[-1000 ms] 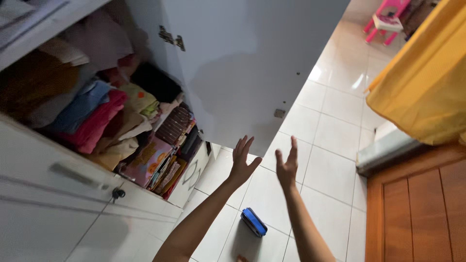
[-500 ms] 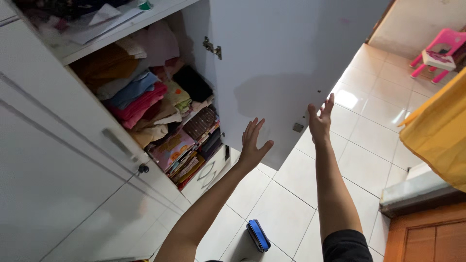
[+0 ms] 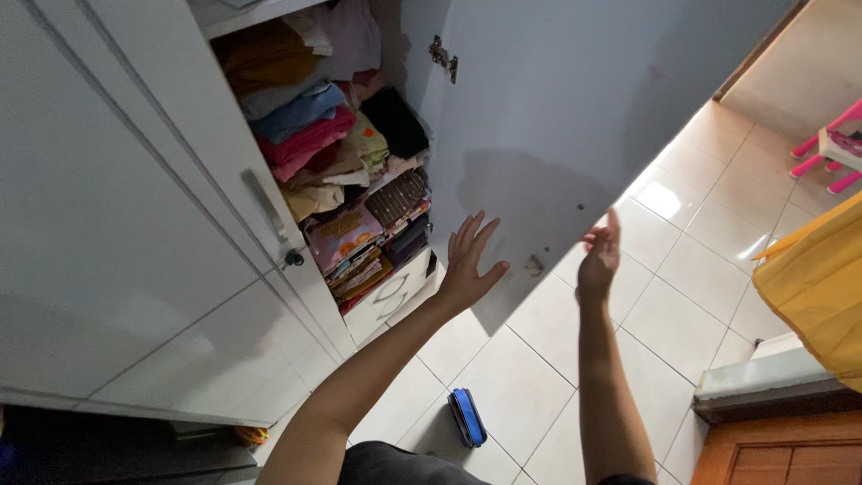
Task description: The person places a blue cosmetic bag on the floor, opens it, and removes multiple items including tubes, bottles, and small containers. They then place each item into an open drawer of a white cabinet.
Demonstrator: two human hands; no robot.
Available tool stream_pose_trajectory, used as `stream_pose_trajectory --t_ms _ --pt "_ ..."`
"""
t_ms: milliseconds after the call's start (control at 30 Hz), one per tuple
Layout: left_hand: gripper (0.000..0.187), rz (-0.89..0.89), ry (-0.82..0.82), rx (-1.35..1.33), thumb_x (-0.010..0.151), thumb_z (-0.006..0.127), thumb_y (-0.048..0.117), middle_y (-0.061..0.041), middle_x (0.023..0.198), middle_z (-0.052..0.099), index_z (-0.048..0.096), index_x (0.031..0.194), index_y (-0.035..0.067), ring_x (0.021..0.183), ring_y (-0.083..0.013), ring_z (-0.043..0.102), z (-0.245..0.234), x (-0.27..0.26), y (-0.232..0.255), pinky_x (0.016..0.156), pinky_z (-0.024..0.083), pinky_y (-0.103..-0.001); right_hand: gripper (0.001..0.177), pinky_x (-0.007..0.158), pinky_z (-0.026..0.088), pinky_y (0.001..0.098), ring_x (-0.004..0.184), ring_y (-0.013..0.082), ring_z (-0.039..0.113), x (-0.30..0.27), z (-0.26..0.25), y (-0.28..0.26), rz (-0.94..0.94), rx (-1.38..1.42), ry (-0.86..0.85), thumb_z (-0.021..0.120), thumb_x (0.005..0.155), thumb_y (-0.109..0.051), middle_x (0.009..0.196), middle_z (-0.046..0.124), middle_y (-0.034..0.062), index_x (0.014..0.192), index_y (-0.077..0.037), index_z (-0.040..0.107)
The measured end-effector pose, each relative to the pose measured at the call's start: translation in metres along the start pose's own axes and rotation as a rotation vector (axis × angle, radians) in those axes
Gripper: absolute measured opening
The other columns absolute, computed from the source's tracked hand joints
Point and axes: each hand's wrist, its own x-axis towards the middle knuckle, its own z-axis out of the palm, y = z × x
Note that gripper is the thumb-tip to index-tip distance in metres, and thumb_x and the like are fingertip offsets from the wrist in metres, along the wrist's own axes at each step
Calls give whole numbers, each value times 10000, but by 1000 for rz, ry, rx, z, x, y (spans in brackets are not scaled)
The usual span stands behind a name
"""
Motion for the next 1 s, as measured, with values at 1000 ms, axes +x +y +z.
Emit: stream_pose_trajectory --t_ms 1000 --pt "855 19 324 652 870 700 223 -221 1645 199 262 1596 110 1530 -479 159 -237 -100 -33 1183 195 -686 225 858 541 255 1028 64 656 -132 320 -91 -5 139 -705 537 1056 -148 1099 668 6 1250 -46 587"
